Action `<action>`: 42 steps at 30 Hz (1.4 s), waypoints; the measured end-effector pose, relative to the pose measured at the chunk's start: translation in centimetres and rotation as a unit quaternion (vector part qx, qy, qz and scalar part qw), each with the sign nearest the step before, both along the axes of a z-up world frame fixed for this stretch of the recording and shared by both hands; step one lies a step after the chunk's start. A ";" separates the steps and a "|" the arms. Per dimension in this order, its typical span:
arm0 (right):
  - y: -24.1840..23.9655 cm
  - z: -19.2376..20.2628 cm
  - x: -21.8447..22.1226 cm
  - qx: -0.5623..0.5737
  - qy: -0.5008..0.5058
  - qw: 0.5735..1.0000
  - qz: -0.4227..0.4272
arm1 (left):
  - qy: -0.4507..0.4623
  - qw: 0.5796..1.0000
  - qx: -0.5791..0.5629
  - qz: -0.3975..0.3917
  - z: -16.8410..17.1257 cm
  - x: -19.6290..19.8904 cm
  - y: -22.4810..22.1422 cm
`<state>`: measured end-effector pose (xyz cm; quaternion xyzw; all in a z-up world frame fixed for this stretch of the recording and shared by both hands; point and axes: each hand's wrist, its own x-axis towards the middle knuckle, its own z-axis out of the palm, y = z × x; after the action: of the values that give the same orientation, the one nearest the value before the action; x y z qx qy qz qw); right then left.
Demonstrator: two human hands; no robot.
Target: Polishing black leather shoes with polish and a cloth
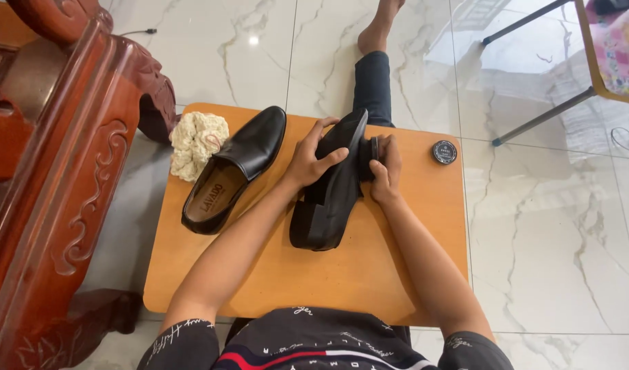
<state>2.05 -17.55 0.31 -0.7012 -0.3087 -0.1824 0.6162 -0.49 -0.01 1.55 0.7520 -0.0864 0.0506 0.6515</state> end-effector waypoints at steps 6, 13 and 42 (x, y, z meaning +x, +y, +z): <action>0.3 0.7 -0.1 -0.024 -0.001 0.997 -0.068 | -0.004 0.996 -0.005 -0.089 1.4 -0.2 0.4; 1.6 2.3 -1.3 0.014 -0.021 0.999 0.048 | -0.042 0.974 -0.112 -0.192 -0.5 1.1 1.5; 1.0 1.2 -1.2 -0.047 0.113 0.988 0.092 | -0.033 0.959 -0.176 -0.221 -0.3 1.2 2.2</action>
<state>0.84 -16.51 1.47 -0.7144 -0.3087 -0.0297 0.6273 0.67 2.16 1.25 0.5853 -0.2617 -0.0553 0.7654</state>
